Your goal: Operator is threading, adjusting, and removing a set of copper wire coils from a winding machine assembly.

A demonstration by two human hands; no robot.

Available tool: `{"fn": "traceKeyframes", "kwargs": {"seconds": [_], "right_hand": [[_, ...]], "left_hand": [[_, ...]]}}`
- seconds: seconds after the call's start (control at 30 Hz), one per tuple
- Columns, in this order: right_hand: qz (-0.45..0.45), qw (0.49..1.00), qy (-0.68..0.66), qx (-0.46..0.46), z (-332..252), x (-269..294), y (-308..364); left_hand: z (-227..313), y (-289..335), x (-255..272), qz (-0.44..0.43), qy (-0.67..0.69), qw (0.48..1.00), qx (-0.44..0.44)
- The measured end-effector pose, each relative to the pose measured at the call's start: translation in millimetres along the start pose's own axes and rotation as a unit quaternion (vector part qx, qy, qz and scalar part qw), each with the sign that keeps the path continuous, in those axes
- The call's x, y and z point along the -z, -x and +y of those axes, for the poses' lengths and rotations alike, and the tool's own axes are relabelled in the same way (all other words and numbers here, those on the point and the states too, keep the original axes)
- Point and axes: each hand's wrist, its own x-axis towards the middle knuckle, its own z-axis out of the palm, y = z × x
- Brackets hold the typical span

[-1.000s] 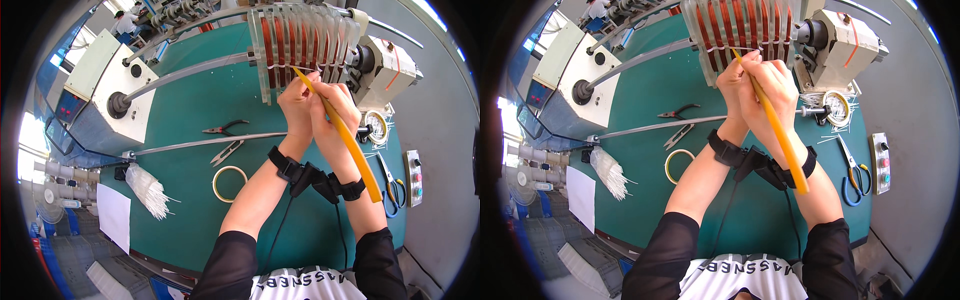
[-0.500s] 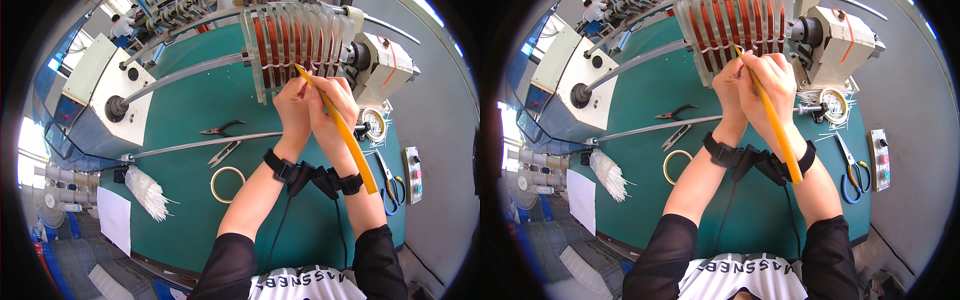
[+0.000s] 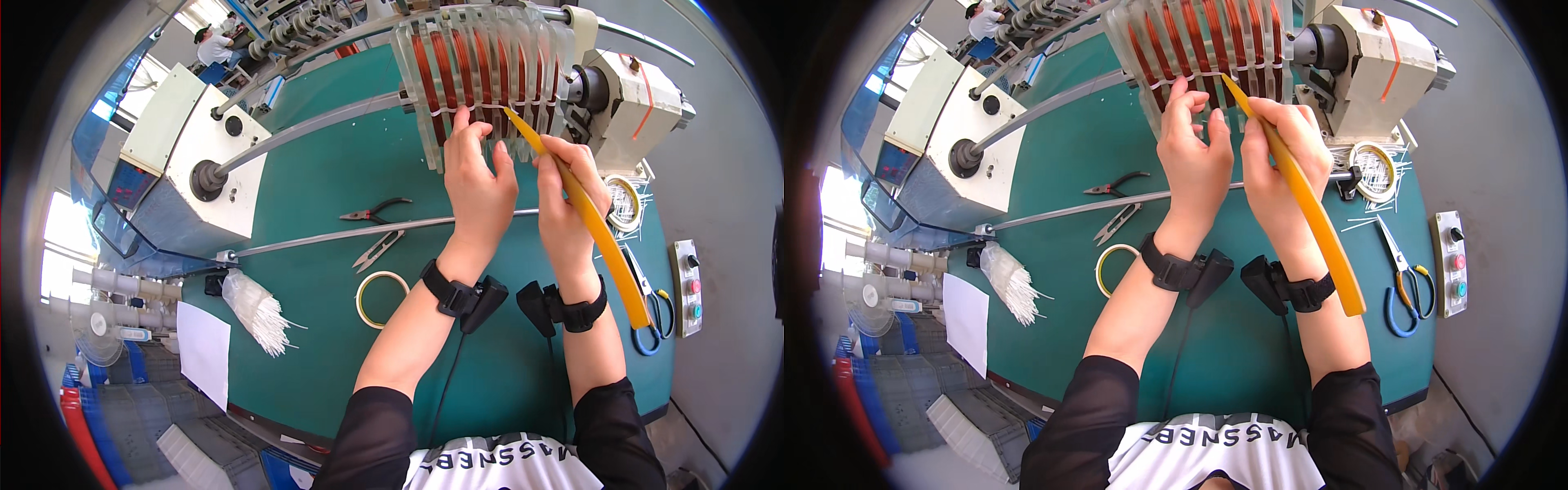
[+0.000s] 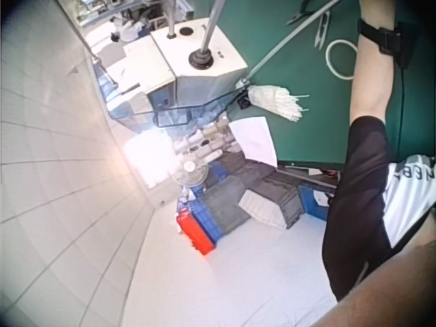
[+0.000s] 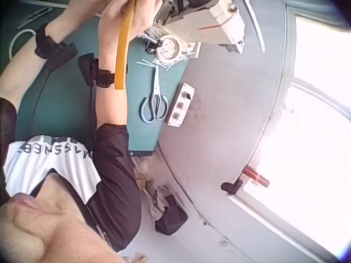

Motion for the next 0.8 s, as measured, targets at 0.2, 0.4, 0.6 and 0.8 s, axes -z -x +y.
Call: {"fn": "traceKeyframes", "kwargs": {"seconds": [0.2, 0.4, 0.6, 0.8], "right_hand": [[0.002, 1.000, -0.022, -0.008, -3, 5, -2], [0.030, 0.999, -0.023, -0.028, -1, 16, -7], [0.048, 0.997, -0.047, -0.049, 7, 17, -11], [0.037, 0.998, -0.038, -0.046, 16, 11, -7]], "left_hand": [[6, -7, 8, -0.038, -0.002, 0.999, 0.037], [5, -10, 10, 0.002, -0.069, 0.997, 0.020], [6, -30, 20, 0.011, -0.064, 0.997, 0.031], [9, -25, 3, -0.057, 0.017, 0.997, 0.050]]}}
